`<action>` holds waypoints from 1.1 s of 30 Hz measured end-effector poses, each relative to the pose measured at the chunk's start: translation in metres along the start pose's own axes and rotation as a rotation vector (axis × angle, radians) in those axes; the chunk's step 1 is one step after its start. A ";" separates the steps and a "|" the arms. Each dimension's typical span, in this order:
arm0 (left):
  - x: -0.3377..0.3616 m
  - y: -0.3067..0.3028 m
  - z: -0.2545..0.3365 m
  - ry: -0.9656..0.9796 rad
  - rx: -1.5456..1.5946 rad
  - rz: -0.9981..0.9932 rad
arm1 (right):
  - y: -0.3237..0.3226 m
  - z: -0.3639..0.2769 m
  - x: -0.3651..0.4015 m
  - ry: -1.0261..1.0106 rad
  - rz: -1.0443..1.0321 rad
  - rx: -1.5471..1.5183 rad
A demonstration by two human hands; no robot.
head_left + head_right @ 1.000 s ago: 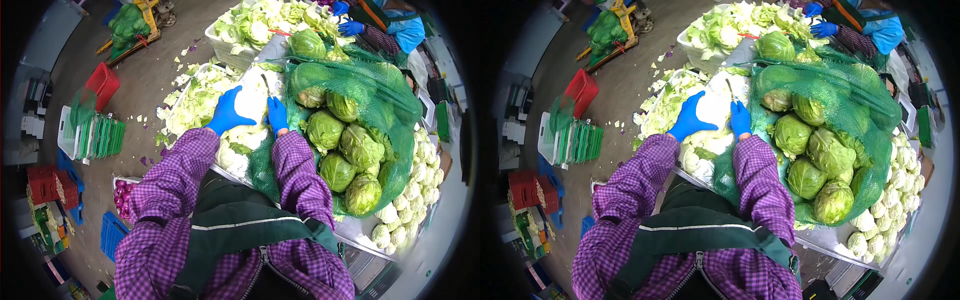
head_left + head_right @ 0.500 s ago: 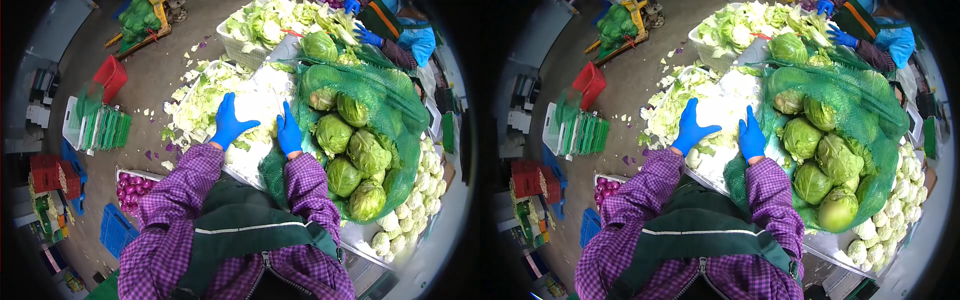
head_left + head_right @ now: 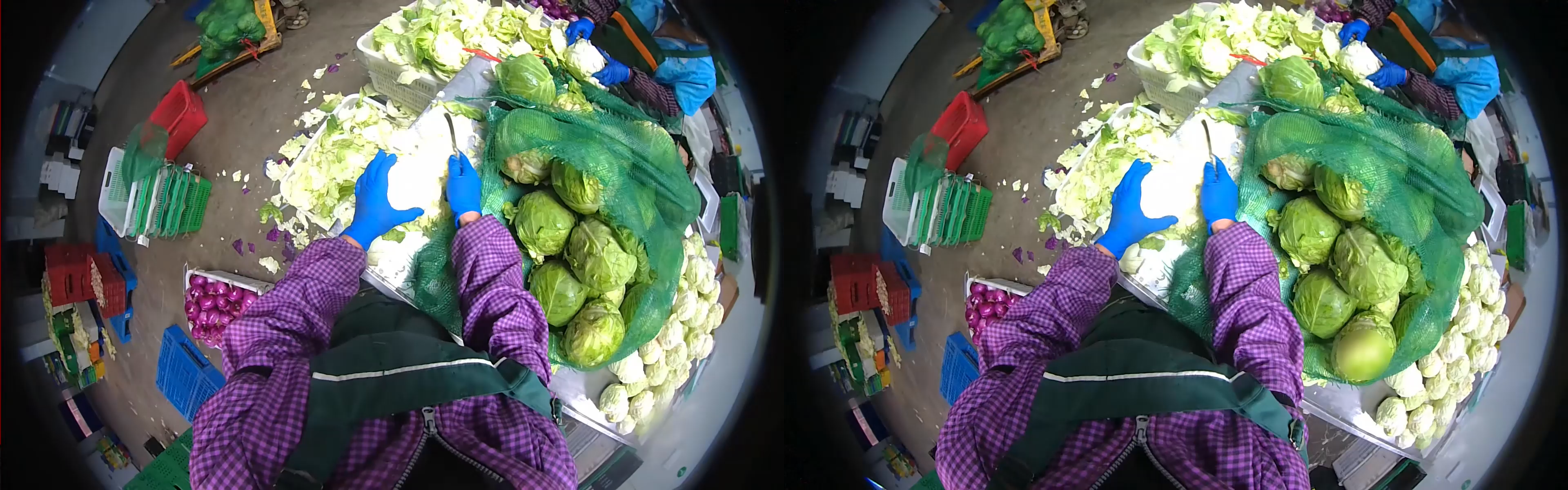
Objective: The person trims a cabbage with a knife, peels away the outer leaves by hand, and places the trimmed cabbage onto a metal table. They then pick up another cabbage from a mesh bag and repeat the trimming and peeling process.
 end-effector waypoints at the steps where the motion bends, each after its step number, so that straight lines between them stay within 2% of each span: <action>1: 0.003 -0.004 0.000 0.064 0.025 -0.012 | 0.004 0.028 -0.013 0.073 -0.016 -0.035; 3: 0.018 -0.017 -0.005 0.063 -0.011 -0.058 | -0.014 0.045 -0.009 0.262 -0.104 -0.127; 4: 0.019 -0.023 -0.005 0.071 -0.048 -0.098 | -0.010 0.098 -0.033 0.032 -0.050 0.142; 5: 0.020 -0.026 -0.005 0.070 -0.052 -0.096 | -0.041 0.048 -0.010 0.319 -0.149 0.028; 7: 0.027 -0.026 -0.008 -0.002 -0.064 -0.152 | -0.056 0.021 0.001 -0.114 -0.013 0.193; 9: 0.022 -0.023 0.004 -0.005 -0.043 -0.165 | -0.058 -0.037 0.025 -0.244 -0.097 0.005; 10: 0.018 -0.019 0.008 0.017 -0.015 -0.178 | -0.044 -0.042 0.029 -0.326 -0.168 -0.007; 11: 0.016 -0.016 0.010 0.039 0.010 -0.195 | -0.037 -0.048 0.032 -0.324 -0.163 -0.005; 13: 0.014 -0.014 0.010 0.074 0.061 -0.208 | -0.015 -0.057 0.035 -0.354 -0.347 0.176; 14: 0.015 -0.015 0.010 0.110 0.078 -0.215 | -0.008 -0.039 0.019 -0.127 -0.378 0.027; 15: 0.014 -0.016 0.010 0.146 0.092 -0.215 | -0.010 -0.029 0.003 -0.079 -0.316 -0.121; 17: 0.023 -0.015 0.006 0.143 0.094 -0.221 | -0.016 -0.013 -0.008 0.141 -0.317 -0.137; 19: 0.015 -0.016 0.003 0.153 0.097 -0.217 | -0.013 -0.018 -0.011 0.126 -0.348 -0.201; 21: 0.016 -0.013 0.008 0.161 0.107 -0.253 | -0.013 -0.060 0.014 -0.335 -0.300 -0.250; 22: 0.015 -0.012 0.011 0.169 0.117 -0.253 | -0.007 -0.063 0.018 -0.481 -0.258 0.004; 23: 0.013 -0.012 0.013 0.174 0.120 -0.257 | -0.006 -0.060 0.012 -0.478 -0.252 0.005; 25: 0.012 -0.014 0.014 0.146 0.110 -0.295 | 0.001 -0.041 -0.009 -0.146 -0.305 0.068; 27: 0.016 -0.017 0.012 0.143 0.096 -0.290 | -0.003 -0.018 -0.025 -0.076 -0.166 0.120; 30: 0.016 -0.018 0.009 0.153 0.082 -0.271 | -0.007 -0.004 -0.035 -0.021 -0.250 0.123; 32: 0.021 -0.015 0.011 0.158 0.081 -0.273 | -0.010 -0.043 -0.014 -0.425 -0.228 0.041; 33: 0.020 -0.014 0.016 0.164 0.103 -0.262 | -0.009 -0.047 -0.010 -0.412 -0.226 0.041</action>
Point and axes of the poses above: each hand's wrist, its own x-axis away from the middle knuckle, its own y-axis out of the palm, z = x × y, the point moved 5 cm from there along -x, towards the middle knuckle, and after that the axes turned 4 degrees about x, right-handed, at the moved point
